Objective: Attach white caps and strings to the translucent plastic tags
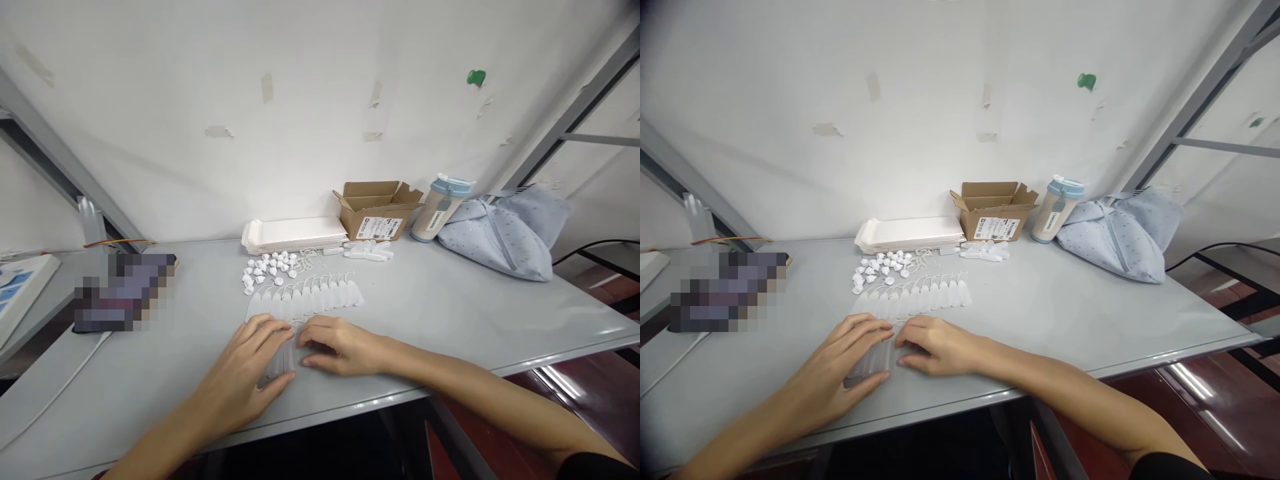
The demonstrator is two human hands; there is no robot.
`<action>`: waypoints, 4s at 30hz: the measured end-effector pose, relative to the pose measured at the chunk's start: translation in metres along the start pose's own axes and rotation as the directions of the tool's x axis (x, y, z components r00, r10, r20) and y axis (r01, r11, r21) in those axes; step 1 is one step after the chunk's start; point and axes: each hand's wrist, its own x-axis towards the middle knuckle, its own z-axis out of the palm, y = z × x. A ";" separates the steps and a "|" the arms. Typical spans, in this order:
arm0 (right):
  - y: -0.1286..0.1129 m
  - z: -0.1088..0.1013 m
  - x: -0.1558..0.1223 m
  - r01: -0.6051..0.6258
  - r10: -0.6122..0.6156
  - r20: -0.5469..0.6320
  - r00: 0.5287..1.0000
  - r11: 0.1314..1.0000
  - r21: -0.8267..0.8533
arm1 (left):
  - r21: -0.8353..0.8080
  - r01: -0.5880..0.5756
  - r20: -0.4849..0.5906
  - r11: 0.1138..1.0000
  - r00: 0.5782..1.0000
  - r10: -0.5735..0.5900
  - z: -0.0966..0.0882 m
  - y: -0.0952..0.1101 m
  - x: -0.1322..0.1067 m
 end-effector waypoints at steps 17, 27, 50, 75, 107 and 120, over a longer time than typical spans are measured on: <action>0.021 -0.020 0.002 0.019 -0.081 -0.293 0.953 0.978 -0.210 | -0.060 0.037 -0.115 0.998 0.992 -0.043 -0.007 -0.013 0.067; 0.106 -0.088 -0.022 -0.449 0.155 -0.566 0.810 0.784 -0.428 | 0.145 0.106 0.129 0.984 0.984 -0.125 0.016 -0.053 0.150; 0.114 -0.083 -0.018 -0.638 0.432 -0.469 0.770 0.545 -0.544 | -0.134 0.259 -0.129 0.956 0.952 -0.276 0.012 -0.058 0.114; 0.038 -0.046 0.005 -0.263 0.463 -0.485 0.742 0.866 0.425 | -0.175 0.223 -0.232 0.959 0.937 -0.260 0.008 -0.009 0.103; 0.017 -0.038 0.005 -0.180 0.490 -0.353 0.797 0.751 0.635 | -0.247 -0.033 -0.337 0.968 0.940 -0.054 0.010 0.009 0.098; 0.014 -0.039 0.005 -0.151 0.478 -0.380 0.792 0.756 0.637 | -0.200 -0.119 -0.392 0.973 0.919 0.032 0.007 0.011 0.097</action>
